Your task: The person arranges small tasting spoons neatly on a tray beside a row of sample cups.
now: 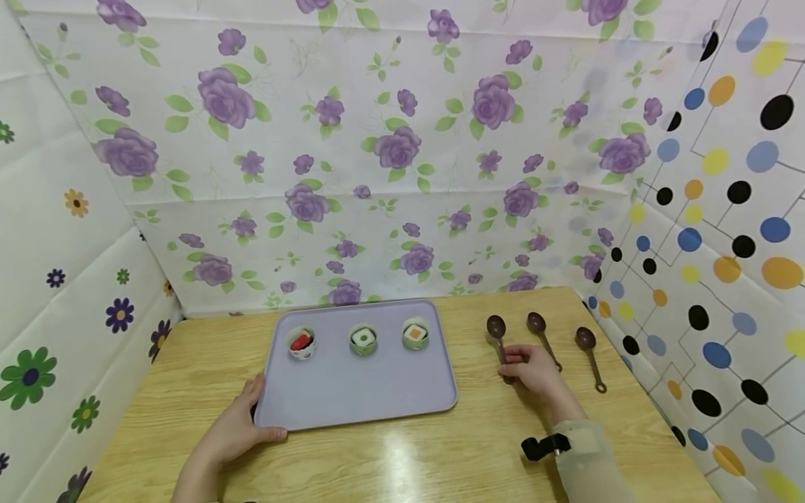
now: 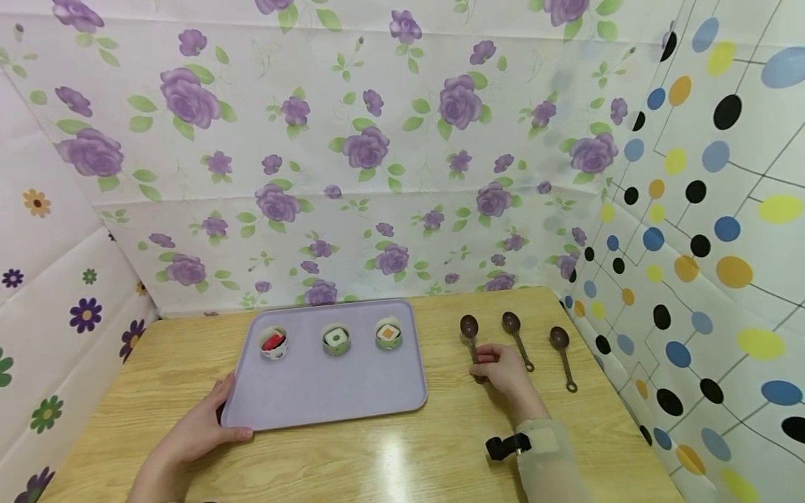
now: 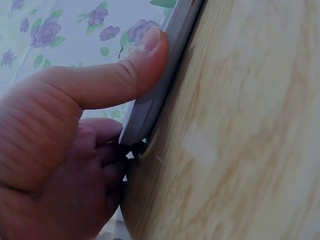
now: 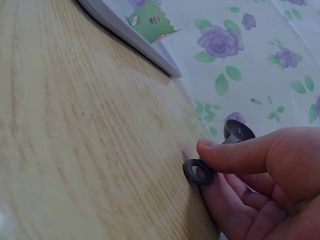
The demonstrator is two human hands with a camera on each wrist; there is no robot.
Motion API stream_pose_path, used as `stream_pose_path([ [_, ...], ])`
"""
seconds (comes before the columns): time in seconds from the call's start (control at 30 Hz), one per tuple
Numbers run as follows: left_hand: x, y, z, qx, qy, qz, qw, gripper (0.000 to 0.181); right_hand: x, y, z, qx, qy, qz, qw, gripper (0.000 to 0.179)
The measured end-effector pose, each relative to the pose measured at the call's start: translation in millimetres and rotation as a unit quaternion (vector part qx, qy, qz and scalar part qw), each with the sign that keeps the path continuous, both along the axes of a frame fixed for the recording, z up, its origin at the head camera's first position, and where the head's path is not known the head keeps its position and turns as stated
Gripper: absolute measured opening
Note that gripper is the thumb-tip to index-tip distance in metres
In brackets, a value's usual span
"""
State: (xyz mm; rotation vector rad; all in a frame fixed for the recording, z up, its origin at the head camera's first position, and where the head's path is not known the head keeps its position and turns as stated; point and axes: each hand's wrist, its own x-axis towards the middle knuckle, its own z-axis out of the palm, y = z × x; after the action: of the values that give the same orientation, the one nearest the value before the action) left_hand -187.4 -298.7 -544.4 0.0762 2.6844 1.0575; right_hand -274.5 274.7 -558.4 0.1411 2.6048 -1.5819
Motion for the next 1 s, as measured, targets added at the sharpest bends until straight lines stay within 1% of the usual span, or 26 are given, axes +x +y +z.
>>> stream_pose_path([
  [0.1,0.9,0.0,1.1,0.002,0.002,0.000,1.0000,0.136,1.1,-0.6,0.6,-0.009,0.007,-0.001,0.9999,0.045],
  [0.3,1.9,0.4,2.0,-0.005,0.004,0.000,1.0000,0.137,1.9,-2.2,-1.3,-0.028,-0.001,-0.012,0.9995,0.045],
  [0.43,2.1,0.4,1.3,-0.010,0.006,0.002,0.9999,0.137,2.4,-4.3,-1.8,-0.055,0.000,-0.016,0.9984,0.045],
  [0.57,1.8,-0.4,0.2,-0.011,0.010,-0.001,0.9999,0.137,4.0,-9.0,-2.3,-0.081,0.008,-0.015,0.9966,0.046],
  [0.8,1.6,-1.1,-0.7,-0.011,0.007,0.000,0.9999,0.137,5.5,-18.6,-5.1,-0.092,0.011,-0.013,0.9956,0.047],
  [1.0,2.0,-0.5,0.0,-0.013,0.004,0.004,0.9999,0.137,4.3,-26.3,-7.9,-0.127,0.006,-0.022,0.9917,0.047],
])
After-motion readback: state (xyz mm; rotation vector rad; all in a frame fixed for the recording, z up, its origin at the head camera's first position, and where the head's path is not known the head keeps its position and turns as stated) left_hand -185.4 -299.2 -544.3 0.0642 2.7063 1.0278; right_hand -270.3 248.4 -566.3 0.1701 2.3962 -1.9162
